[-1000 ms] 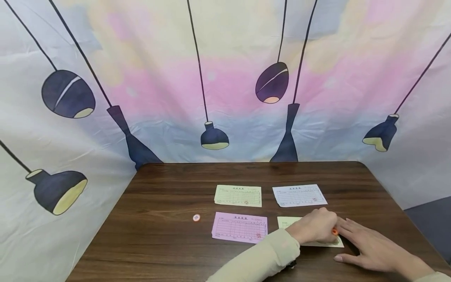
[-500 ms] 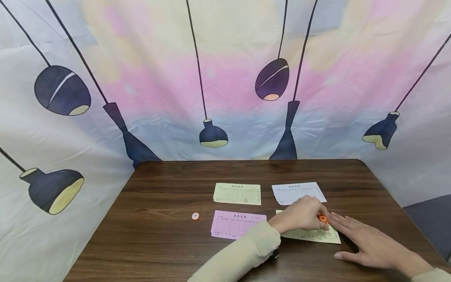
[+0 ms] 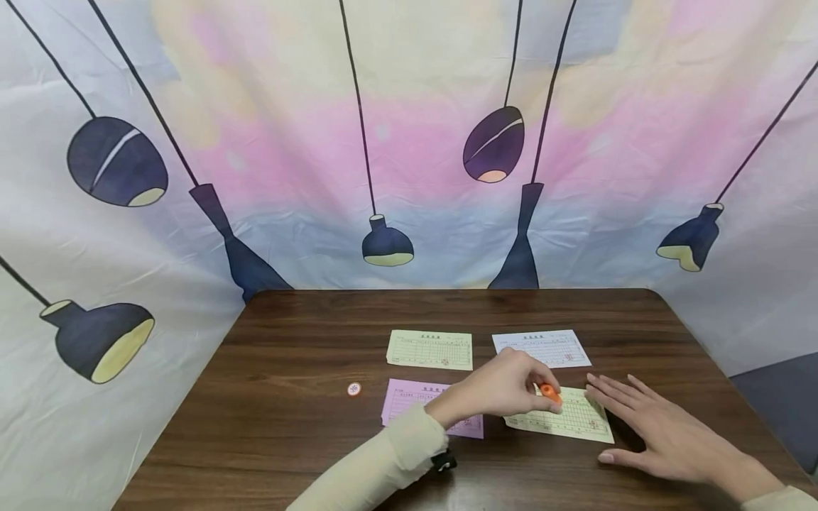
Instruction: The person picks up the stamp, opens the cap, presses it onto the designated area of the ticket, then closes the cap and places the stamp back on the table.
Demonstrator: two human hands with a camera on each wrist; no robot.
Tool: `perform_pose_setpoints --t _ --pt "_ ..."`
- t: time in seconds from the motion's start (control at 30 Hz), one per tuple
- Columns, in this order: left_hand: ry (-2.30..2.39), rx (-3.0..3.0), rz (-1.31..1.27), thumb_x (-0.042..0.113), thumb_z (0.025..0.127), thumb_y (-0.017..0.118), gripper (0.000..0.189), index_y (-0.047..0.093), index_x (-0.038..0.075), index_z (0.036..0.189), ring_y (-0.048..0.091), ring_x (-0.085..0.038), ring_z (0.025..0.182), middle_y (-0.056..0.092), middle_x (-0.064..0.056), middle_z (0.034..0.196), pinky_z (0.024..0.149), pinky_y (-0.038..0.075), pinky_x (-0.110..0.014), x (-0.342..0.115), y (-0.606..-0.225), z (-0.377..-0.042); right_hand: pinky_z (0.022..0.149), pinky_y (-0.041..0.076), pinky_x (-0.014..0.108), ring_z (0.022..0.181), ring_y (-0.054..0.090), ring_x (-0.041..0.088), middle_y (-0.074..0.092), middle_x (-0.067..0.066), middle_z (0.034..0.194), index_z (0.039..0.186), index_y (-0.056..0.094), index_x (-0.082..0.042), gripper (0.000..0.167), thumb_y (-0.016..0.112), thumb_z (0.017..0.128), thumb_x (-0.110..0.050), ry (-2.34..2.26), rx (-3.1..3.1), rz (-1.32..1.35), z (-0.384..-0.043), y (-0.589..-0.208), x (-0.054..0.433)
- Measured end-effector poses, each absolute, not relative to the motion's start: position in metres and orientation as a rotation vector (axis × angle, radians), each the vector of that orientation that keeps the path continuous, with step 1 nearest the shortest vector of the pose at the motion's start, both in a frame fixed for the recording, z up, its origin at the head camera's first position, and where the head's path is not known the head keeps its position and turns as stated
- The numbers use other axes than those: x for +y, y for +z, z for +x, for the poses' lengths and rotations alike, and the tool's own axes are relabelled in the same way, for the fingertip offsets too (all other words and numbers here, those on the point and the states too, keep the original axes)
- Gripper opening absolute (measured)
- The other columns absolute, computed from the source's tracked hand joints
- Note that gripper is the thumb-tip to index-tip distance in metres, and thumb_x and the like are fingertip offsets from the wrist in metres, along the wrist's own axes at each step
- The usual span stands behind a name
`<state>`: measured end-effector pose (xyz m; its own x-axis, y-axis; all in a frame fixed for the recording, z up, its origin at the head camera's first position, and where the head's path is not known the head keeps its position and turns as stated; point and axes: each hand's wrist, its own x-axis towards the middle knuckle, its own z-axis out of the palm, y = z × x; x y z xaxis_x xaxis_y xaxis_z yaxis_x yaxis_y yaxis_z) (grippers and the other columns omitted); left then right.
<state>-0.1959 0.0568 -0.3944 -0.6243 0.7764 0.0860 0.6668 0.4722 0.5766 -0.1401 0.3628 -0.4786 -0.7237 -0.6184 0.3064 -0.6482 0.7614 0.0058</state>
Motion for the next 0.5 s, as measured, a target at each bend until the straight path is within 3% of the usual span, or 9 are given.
perform_pose_setpoints --t 0.07,0.13,0.2,0.27,0.33,0.5 --pt "0.924 2.523 1.238 0.031 0.094 0.081 0.017 0.082 0.020 0.106 0.059 0.013 0.066 0.077 0.016 0.089 0.065 0.050 -0.007 0.044 -0.393 -0.196 0.126 -0.003 0.009 0.157 0.004 -0.016 0.053 0.006 0.161 0.158 0.049 -0.019 0.092 0.080 0.084 -0.064 0.163 -2.686 0.954 -0.140 -0.473 0.357" --pt "0.990 2.513 1.208 0.029 0.093 0.082 0.016 0.082 0.018 0.105 0.060 0.012 0.067 0.077 0.013 0.087 0.066 0.051 -0.008 0.032 -0.392 -0.198 0.127 0.020 0.017 0.160 0.014 -0.008 0.053 0.004 0.161 0.158 0.048 -0.021 0.091 0.079 0.084 -0.065 0.173 -2.726 0.898 -0.139 -0.467 0.349" --pt "1.050 2.501 1.166 0.027 0.093 0.083 0.014 0.082 0.017 0.102 0.061 0.011 0.068 0.077 0.012 0.086 0.067 0.053 -0.010 0.019 -0.393 -0.199 0.118 0.042 0.028 0.159 0.029 0.008 0.052 0.003 0.161 0.159 0.048 -0.022 0.091 0.077 0.085 -0.067 0.184 -2.770 0.854 -0.139 -0.461 0.340" --pt "1.108 2.484 1.112 0.024 0.092 0.084 0.012 0.082 0.016 0.100 0.063 0.009 0.069 0.076 0.011 0.084 0.068 0.054 -0.011 0.007 -0.393 -0.201 0.102 0.055 0.041 0.151 0.045 0.020 0.053 0.003 0.160 0.158 0.048 -0.021 0.091 0.076 0.085 -0.069 0.192 -2.793 0.828 -0.140 -0.456 0.330" --pt "1.169 2.474 1.054 0.022 0.091 0.084 0.010 0.082 0.017 0.099 0.064 0.007 0.070 0.076 0.010 0.084 0.069 0.055 -0.014 -0.006 -0.392 -0.203 0.098 0.058 0.051 0.142 0.055 0.028 0.056 0.006 0.158 0.156 0.051 -0.018 0.092 0.076 0.085 -0.070 0.216 -2.786 0.835 -0.143 -0.452 0.320" --pt "1.283 2.511 0.959 0.022 0.089 0.087 0.010 0.083 0.018 0.097 0.066 0.003 0.071 0.077 0.009 0.085 0.072 0.057 -0.018 -0.037 -0.391 -0.206 0.100 0.057 0.049 0.133 0.064 0.027 0.064 0.005 0.147 0.149 0.058 -0.013 0.089 0.076 0.084 -0.071 0.261 -2.705 0.920 -0.154 -0.450 0.293"
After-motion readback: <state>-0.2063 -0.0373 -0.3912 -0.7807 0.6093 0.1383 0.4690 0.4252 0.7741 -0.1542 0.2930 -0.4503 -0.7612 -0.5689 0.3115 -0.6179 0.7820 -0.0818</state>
